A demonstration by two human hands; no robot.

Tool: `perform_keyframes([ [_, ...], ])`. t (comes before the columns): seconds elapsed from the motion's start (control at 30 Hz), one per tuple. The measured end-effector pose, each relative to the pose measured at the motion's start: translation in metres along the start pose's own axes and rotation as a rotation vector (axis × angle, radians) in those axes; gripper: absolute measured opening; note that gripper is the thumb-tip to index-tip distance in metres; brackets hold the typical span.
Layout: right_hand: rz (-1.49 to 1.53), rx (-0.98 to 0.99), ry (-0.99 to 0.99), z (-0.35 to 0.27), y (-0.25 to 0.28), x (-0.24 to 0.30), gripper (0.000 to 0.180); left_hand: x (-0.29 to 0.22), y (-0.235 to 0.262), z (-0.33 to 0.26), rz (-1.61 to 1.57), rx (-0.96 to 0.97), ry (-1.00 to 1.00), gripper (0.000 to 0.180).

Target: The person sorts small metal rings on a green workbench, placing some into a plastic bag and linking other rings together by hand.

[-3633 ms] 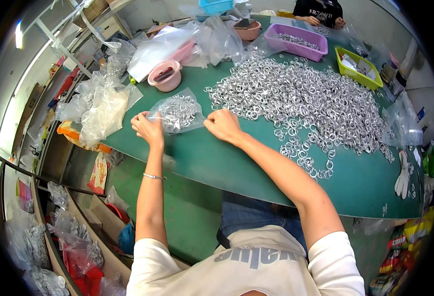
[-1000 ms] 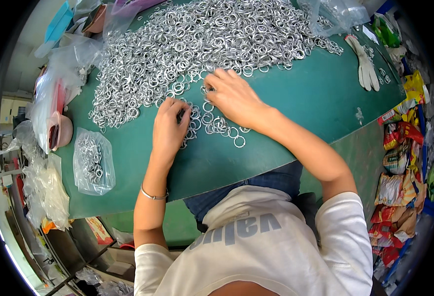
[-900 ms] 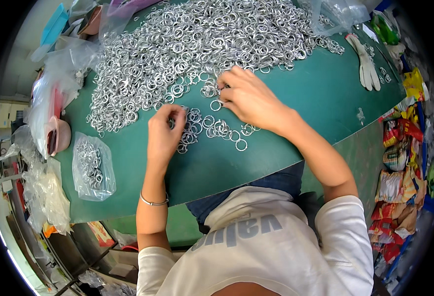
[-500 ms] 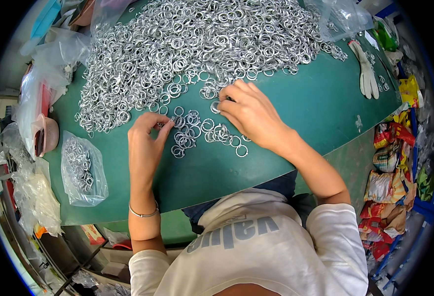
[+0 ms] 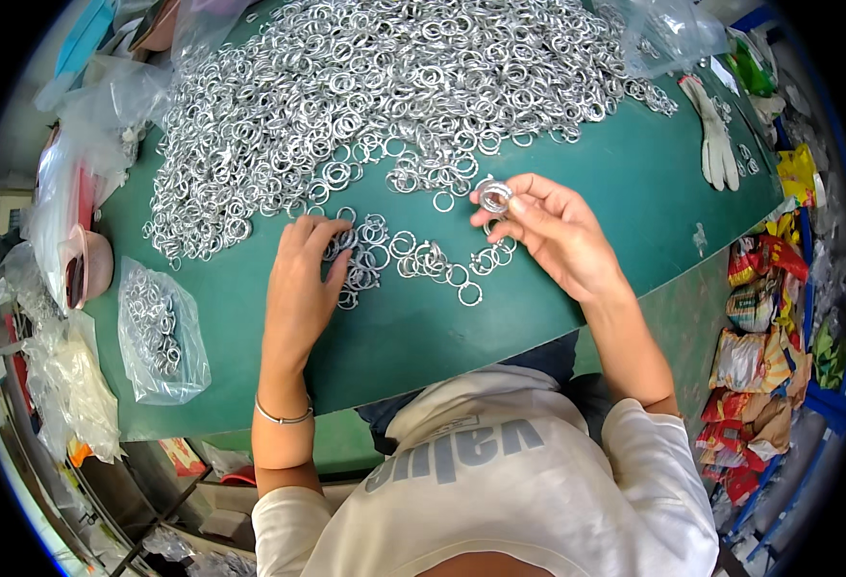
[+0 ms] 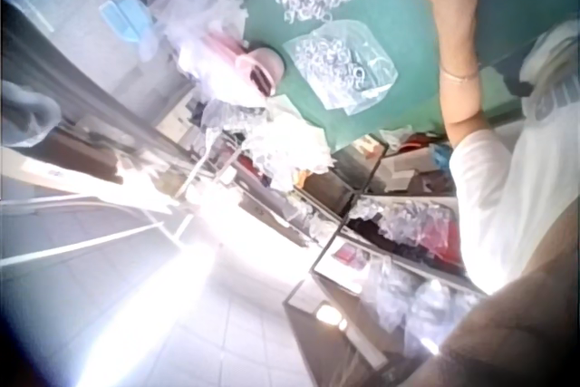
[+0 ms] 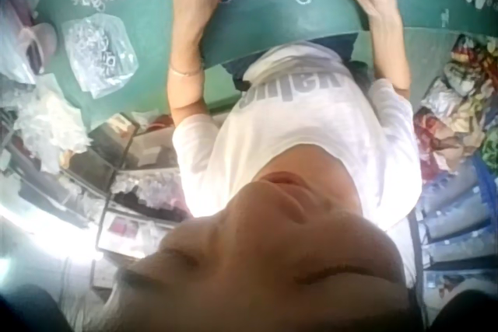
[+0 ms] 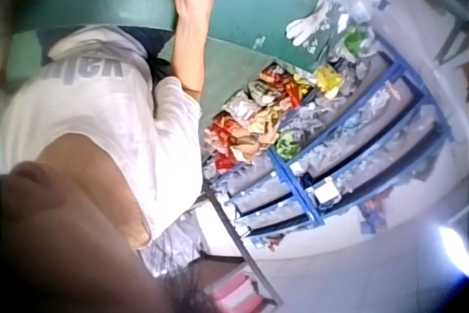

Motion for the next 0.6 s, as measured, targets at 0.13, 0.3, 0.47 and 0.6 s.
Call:
perform_keyframes([
  [0.13,0.186,0.055,-0.033,-0.005,0.004,0.001,0.019,-0.004,-0.004,-0.003,0.356,-0.008,-0.164,0.025],
  [0.3,-0.202,-0.059,0.023,-0.012,0.027,0.007,0.017,-0.014,-0.009,-0.005,0.408,0.023,-0.162,0.023],
  [0.47,-1.144,-0.246,0.244,-0.019,0.015,0.033,0.015,-0.013,-0.007,-0.002,0.408,-0.020,-0.225,0.018],
  [0.6,-1.372,-0.188,0.340,-0.013,0.003,0.028,0.014,0.013,0.005,0.007,0.117,-0.081,-0.121,0.012],
])
Point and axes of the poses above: each hand's wrist, its own z-axis towards the middle knuckle, its own y-axis out of the back of the hand, x = y × z, the point moved 10 cm from there along z, towards the middle knuckle, and after that the axes turned 7 degrees about y, right-handed, at the moved point
